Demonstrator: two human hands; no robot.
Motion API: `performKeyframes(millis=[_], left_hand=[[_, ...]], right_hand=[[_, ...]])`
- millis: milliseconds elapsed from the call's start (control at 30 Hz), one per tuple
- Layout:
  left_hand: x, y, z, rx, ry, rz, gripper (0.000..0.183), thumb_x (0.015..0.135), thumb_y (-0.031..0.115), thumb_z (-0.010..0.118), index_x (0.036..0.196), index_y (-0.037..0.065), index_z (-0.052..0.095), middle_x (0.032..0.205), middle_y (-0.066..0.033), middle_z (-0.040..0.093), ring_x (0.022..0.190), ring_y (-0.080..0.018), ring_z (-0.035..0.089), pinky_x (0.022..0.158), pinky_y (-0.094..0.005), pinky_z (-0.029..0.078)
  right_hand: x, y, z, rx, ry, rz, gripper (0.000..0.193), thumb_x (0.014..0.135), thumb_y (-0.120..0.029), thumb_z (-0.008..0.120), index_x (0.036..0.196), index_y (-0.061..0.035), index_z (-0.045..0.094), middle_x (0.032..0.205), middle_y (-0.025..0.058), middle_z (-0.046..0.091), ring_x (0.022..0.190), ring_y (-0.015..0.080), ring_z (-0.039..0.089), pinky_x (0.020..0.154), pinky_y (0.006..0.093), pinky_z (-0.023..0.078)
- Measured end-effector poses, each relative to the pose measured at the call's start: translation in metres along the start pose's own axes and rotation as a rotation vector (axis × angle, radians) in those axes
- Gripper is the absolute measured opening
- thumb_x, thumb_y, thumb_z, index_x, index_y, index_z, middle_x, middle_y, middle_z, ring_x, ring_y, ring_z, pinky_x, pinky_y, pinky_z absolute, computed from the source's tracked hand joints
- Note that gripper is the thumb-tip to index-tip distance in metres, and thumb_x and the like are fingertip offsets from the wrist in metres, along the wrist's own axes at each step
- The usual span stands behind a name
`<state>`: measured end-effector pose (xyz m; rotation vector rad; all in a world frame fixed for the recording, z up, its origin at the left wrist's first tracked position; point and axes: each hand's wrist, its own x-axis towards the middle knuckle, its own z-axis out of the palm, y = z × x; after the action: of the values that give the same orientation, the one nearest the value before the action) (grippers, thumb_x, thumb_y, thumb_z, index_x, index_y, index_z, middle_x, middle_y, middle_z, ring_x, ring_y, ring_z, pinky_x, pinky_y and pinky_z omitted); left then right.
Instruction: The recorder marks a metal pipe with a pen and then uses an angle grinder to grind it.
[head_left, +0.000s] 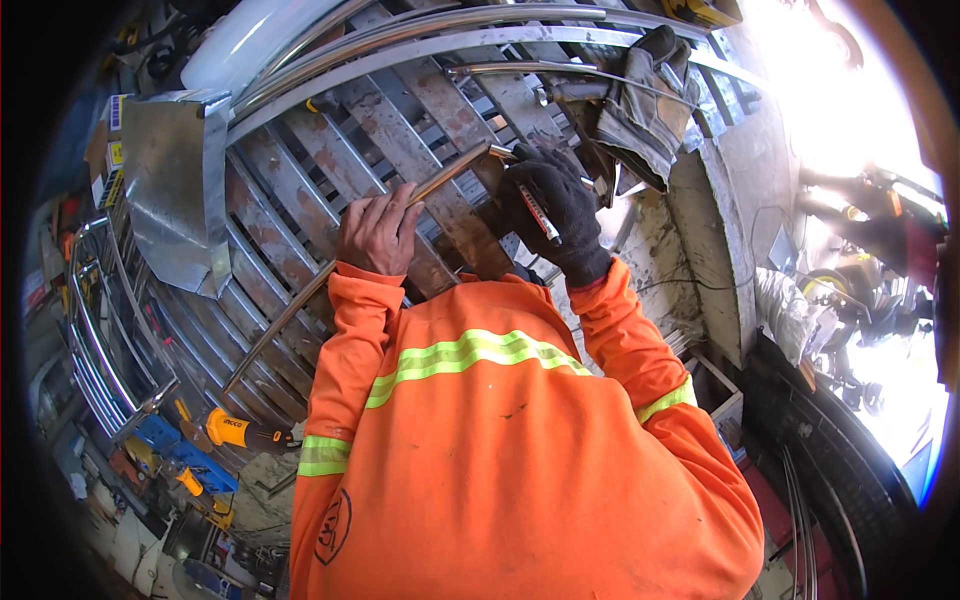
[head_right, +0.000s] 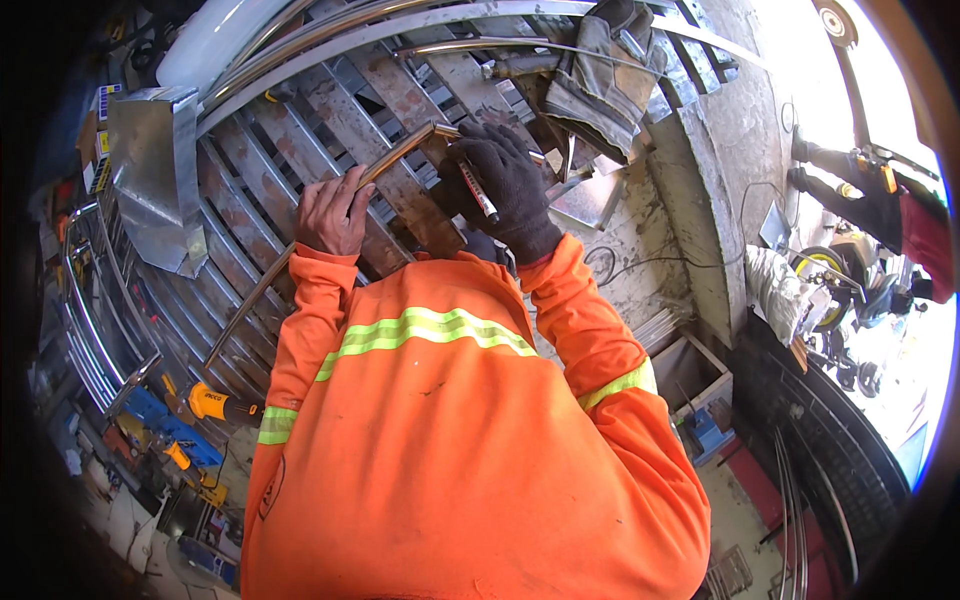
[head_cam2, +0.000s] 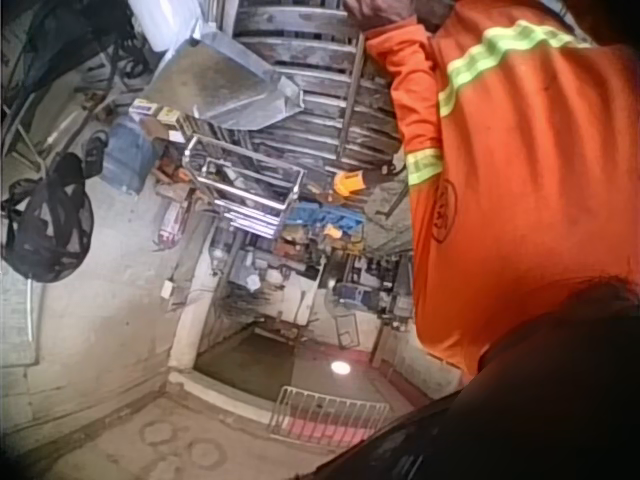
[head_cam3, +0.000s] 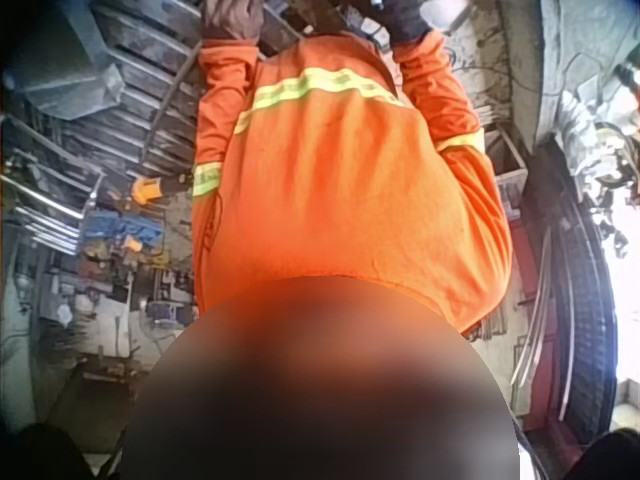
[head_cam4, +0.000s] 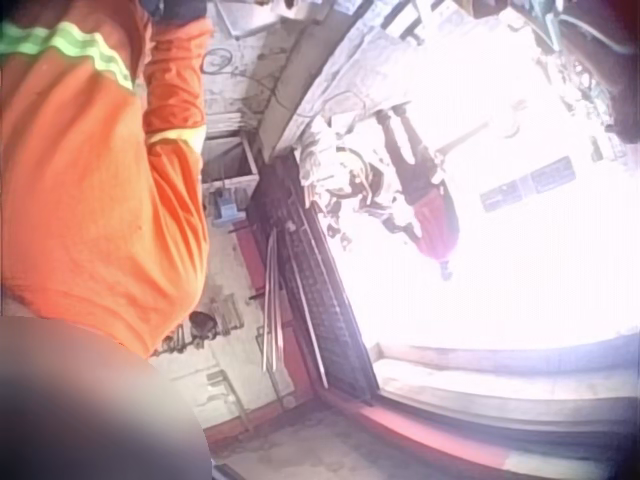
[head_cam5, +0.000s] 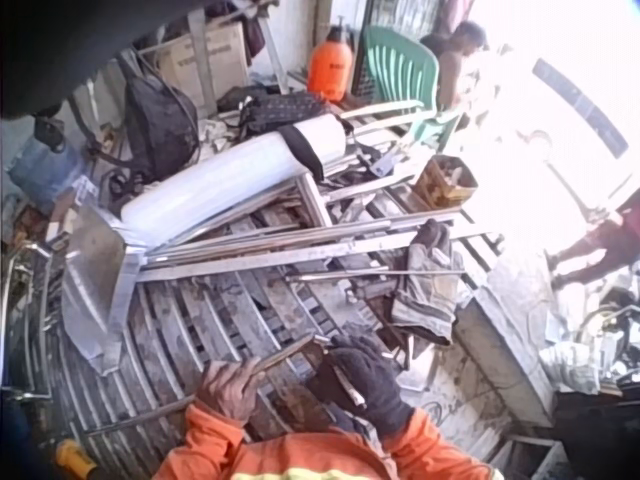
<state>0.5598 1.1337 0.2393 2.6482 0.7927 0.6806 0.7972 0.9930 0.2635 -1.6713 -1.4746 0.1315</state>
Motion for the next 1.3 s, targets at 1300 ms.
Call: performKeyframes(millis=[1300], left_hand=[[-0.0007,0.0001,0.0000,-0.005,-0.010,-0.013,0.031,0.093,0.019,0.077,0.122,0.010,0.073,0.106,-0.0049,0.076,0.089,-0.0255,0.064,0.085,-0.0365,0.050]], right_hand=[[-0.0084,-0.0002,0.0049,0.047,-0.043,0.067,0.039,0.080,-0.009,0.083,0.115,-0.0079,0.068,0.125,0.0147,0.071,0.120,0.0416,0.065,0.108,0.0503,0.047]])
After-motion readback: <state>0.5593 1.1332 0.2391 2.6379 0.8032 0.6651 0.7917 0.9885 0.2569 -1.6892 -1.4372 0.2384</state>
